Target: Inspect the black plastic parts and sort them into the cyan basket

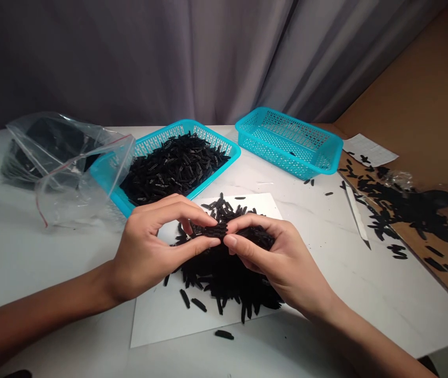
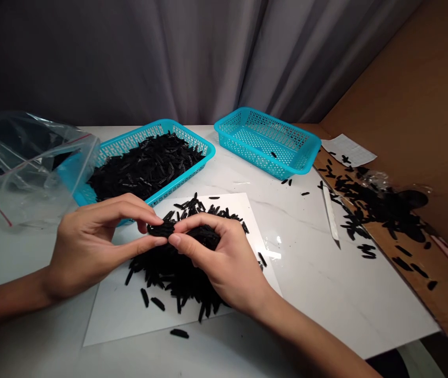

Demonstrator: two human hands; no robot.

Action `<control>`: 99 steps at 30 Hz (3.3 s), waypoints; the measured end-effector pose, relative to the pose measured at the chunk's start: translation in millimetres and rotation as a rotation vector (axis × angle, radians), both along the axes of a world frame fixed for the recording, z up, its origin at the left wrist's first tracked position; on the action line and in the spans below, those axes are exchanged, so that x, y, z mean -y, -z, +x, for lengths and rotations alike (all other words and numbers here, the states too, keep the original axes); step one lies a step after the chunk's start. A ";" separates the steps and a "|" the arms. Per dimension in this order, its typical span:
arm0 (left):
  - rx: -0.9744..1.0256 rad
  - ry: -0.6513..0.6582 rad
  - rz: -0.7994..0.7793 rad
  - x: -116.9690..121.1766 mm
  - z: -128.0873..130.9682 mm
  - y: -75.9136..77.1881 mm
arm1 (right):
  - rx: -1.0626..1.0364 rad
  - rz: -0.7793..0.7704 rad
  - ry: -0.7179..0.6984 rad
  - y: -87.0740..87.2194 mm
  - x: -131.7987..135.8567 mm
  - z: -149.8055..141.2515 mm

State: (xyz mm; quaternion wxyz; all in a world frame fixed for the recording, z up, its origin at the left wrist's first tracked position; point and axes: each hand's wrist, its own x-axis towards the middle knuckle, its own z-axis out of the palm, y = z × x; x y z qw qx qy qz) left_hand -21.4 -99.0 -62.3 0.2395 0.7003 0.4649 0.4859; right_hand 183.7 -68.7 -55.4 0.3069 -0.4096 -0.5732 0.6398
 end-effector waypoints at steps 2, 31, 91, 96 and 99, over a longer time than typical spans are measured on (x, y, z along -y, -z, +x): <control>-0.008 0.001 0.011 -0.1 -0.1 0.1 | -0.003 0.002 -0.003 -0.4 0.6 -0.5; 0.072 0.011 -0.080 1.6 0.4 -0.3 | 0.199 0.833 0.050 9.3 3.5 1.4; 0.152 0.055 -0.432 8.2 6.8 3.7 | 0.096 -0.070 -0.082 6.0 -6.9 3.1; 0.166 0.051 -0.482 4.9 8.1 2.8 | 0.063 -0.151 -0.101 7.5 -10.0 3.6; 0.261 0.082 -0.560 2.6 8.5 0.7 | 0.014 -0.217 -0.128 9.3 -10.7 4.2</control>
